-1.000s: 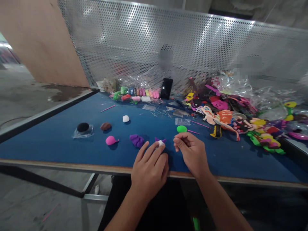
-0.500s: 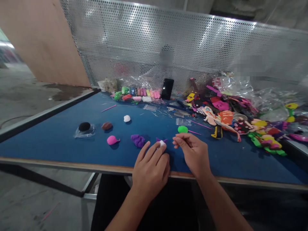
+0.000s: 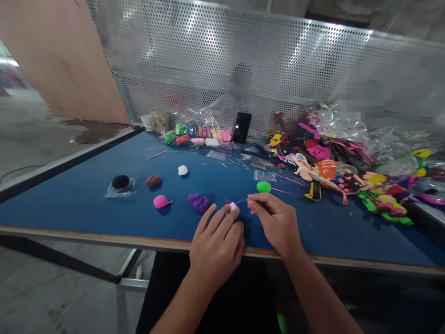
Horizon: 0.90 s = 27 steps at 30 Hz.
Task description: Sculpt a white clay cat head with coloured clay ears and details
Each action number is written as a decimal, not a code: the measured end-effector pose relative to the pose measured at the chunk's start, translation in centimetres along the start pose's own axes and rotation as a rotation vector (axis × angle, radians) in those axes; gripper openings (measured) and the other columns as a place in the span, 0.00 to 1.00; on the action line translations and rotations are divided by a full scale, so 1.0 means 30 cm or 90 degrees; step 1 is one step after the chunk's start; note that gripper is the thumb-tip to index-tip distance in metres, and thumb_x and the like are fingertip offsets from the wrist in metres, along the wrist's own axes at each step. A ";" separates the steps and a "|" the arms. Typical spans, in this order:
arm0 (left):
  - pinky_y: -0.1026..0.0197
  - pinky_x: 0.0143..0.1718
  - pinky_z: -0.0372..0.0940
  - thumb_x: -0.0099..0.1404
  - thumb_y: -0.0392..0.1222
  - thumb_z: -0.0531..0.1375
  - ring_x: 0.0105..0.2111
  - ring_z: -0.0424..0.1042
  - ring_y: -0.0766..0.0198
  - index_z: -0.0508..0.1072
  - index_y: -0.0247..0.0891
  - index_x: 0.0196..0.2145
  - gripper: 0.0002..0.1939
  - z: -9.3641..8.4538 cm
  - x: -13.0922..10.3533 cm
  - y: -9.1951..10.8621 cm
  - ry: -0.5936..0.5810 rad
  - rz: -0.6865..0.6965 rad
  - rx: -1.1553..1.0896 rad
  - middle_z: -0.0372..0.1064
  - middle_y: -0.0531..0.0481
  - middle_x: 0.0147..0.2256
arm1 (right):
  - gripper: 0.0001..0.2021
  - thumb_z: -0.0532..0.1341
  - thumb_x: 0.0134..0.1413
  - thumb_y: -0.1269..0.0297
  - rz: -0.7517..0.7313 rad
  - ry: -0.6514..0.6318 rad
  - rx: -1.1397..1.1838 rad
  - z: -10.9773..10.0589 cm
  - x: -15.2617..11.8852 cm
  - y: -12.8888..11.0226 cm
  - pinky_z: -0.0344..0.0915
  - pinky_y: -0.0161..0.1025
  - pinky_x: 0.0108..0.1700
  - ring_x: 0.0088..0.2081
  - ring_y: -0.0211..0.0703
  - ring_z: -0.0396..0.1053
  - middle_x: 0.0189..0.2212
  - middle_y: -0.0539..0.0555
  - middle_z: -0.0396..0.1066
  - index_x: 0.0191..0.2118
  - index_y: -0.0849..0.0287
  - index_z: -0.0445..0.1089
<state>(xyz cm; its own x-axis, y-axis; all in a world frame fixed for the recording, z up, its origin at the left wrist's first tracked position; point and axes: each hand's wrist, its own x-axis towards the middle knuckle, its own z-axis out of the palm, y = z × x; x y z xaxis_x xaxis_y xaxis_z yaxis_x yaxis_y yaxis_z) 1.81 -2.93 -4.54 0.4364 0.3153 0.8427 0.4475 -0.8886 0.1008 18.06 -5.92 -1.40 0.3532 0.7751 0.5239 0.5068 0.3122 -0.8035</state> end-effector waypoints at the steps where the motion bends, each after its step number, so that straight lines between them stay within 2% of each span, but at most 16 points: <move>1: 0.47 0.63 0.59 0.64 0.32 0.60 0.54 0.73 0.55 0.75 0.37 0.39 0.06 0.000 0.000 0.000 -0.001 0.001 0.000 0.77 0.47 0.50 | 0.05 0.63 0.60 0.63 -0.006 -0.007 -0.015 -0.001 0.001 -0.002 0.71 0.38 0.34 0.29 0.40 0.72 0.33 0.51 0.77 0.39 0.53 0.77; 8: 0.45 0.62 0.61 0.64 0.33 0.60 0.54 0.72 0.53 0.76 0.39 0.39 0.06 -0.006 0.001 -0.006 -0.014 -0.013 -0.014 0.77 0.51 0.50 | 0.08 0.61 0.63 0.60 -0.045 -0.004 -0.088 -0.003 0.010 -0.013 0.68 0.37 0.38 0.34 0.41 0.72 0.32 0.51 0.76 0.36 0.56 0.74; 15: 0.44 0.62 0.61 0.65 0.34 0.60 0.54 0.72 0.53 0.76 0.41 0.39 0.07 -0.010 0.004 -0.011 -0.026 -0.011 -0.022 0.78 0.54 0.48 | 0.09 0.65 0.58 0.59 -0.017 0.001 -0.060 0.005 0.016 -0.008 0.65 0.35 0.30 0.26 0.37 0.67 0.25 0.47 0.71 0.30 0.57 0.71; 18: 0.44 0.63 0.59 0.65 0.33 0.60 0.54 0.72 0.53 0.76 0.40 0.39 0.07 -0.006 0.004 -0.011 -0.020 -0.004 -0.025 0.78 0.54 0.48 | 0.07 0.67 0.56 0.61 -0.013 0.006 -0.061 0.010 0.018 -0.002 0.65 0.35 0.31 0.27 0.37 0.68 0.26 0.47 0.71 0.31 0.56 0.71; 21: 0.44 0.64 0.58 0.65 0.33 0.61 0.54 0.72 0.53 0.76 0.39 0.39 0.07 -0.003 0.004 -0.009 -0.014 -0.003 -0.028 0.78 0.53 0.47 | 0.02 0.66 0.56 0.67 -0.052 -0.022 -0.083 0.018 0.021 -0.003 0.67 0.35 0.35 0.31 0.38 0.70 0.30 0.48 0.73 0.32 0.55 0.73; 27: 0.45 0.64 0.57 0.65 0.32 0.61 0.55 0.72 0.53 0.76 0.40 0.39 0.07 -0.007 0.005 -0.008 -0.009 -0.009 -0.037 0.79 0.54 0.45 | 0.05 0.65 0.56 0.73 -0.171 -0.075 -0.153 0.026 0.027 -0.009 0.68 0.37 0.40 0.36 0.40 0.72 0.33 0.50 0.74 0.34 0.55 0.76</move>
<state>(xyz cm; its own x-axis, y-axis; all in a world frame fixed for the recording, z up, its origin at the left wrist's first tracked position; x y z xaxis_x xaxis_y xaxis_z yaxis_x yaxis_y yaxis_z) 1.61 -2.74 -4.33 0.4415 0.3322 0.8335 0.4080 -0.9017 0.1432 17.60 -4.94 -0.96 0.0968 0.7453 0.6596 0.7436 0.3864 -0.5457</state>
